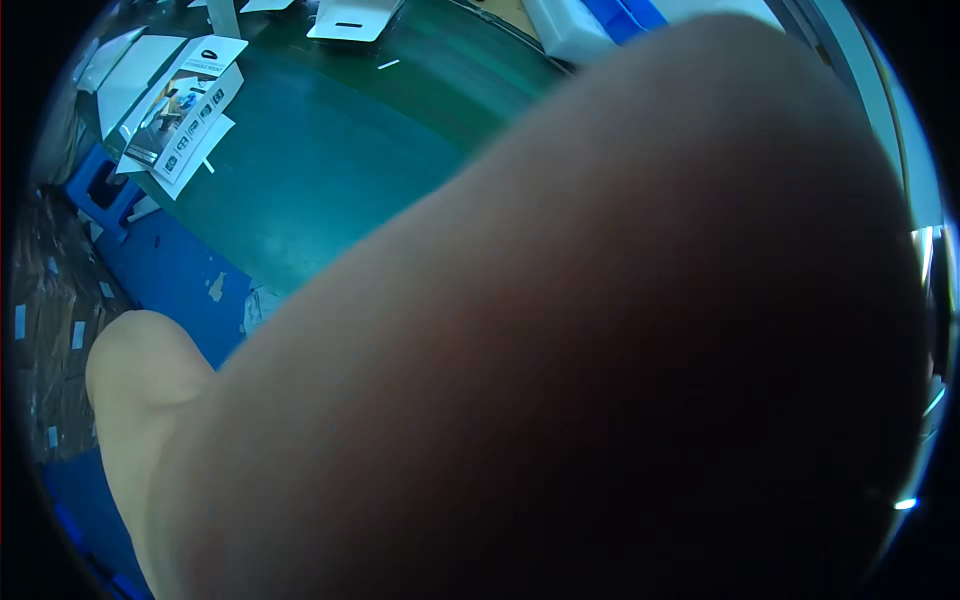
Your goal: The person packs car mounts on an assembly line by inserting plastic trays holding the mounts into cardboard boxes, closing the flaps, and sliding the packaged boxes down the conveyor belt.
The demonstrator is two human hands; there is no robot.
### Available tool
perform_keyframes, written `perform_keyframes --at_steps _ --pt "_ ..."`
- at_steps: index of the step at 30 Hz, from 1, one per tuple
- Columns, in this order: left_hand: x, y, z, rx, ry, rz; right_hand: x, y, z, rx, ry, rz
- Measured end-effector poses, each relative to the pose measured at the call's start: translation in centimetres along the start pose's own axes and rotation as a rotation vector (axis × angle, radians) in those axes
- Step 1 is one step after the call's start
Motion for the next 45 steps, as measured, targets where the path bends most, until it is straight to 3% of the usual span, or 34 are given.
perform_keyframes --at_steps 10,16,19,20,22,24,26,28,31,34,36,38,40,42,43,44,45 --pt "-0.3 0.2 0.1 -0.047 -0.064 0.085 -0.4 -0.5 1.0 0.021 0.029 -0.078" --pt "4.9 -8.5 3.5 -0.392 -0.351 0.078 0.1 -0.8 1.0 0.012 0.053 -0.16" --pt "9.7 -18.8 8.1 -0.601 -0.497 -0.382 1.1 -0.9 1.1 -0.001 0.072 -0.173" --pt "11.3 -23.5 10.4 -0.665 -0.481 -0.72 1.1 -0.8 1.1 -0.01 0.082 -0.177" --pt "12.6 -31.6 16.4 -0.719 -0.894 -1.372 0.6 -0.2 0.8 0.005 0.073 -0.196" --pt "14.4 -39.1 24.0 -0.774 -1.161 -1.522 1.5 -0.5 0.8 -0.004 0.072 -0.167" --pt "18.3 -46.4 33.4 -0.82 -1.349 -1.453 1.5 -0.5 0.9 0.004 0.077 -0.132" --pt "19.1 -46.8 36.1 -0.77 -1.49 -1.239 1.7 -0.6 1.0 0.021 0.103 -0.116" --pt "18.1 -45.3 34.6 -0.697 -1.482 -1.116 1.7 -0.5 1.2 0.016 0.085 -0.138" --pt "16.6 -41.7 30.6 -0.66 -1.244 -1.28 1.7 -0.6 1.2 0.061 0.139 -0.091" --pt "14.3 -35.0 26.0 -0.595 -0.963 -1.385 2.4 -0.7 0.7 0.042 0.119 -0.065" --pt "14.0 -31.2 24.1 -0.48 -0.827 -1.445 2.6 0.0 0.1 0.036 0.131 -0.055" --pt "13.4 -32.7 24.7 -0.521 -0.828 -1.526 2.4 0.9 -0.2 0.07 0.136 0.031" --pt "12.4 -38.6 27.7 -0.792 -0.912 -1.641 2.7 1.6 -0.9 0.088 0.134 0.119" --pt "12.5 -42.2 29.6 -0.818 -1.019 -1.635 4.1 2.2 -1.5 0.087 0.021 0.255" --pt "12.7 -44.8 31.4 -0.842 -1.126 -1.622 8.1 3.0 -1.9 0.055 -0.229 0.427" --pt "14.4 -46.2 33.0 -0.76 -1.26 -1.505 12.2 4.5 -2.7 0.085 -0.411 0.525"
Point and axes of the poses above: each hand's wrist, its own z-axis away from the middle knuckle, its own y-axis out of the palm, x = y × z, the point moved 8 cm from there along -z, towards the middle knuckle, and after that the axes turned 12 degrees about z, right-handed, at the moved point
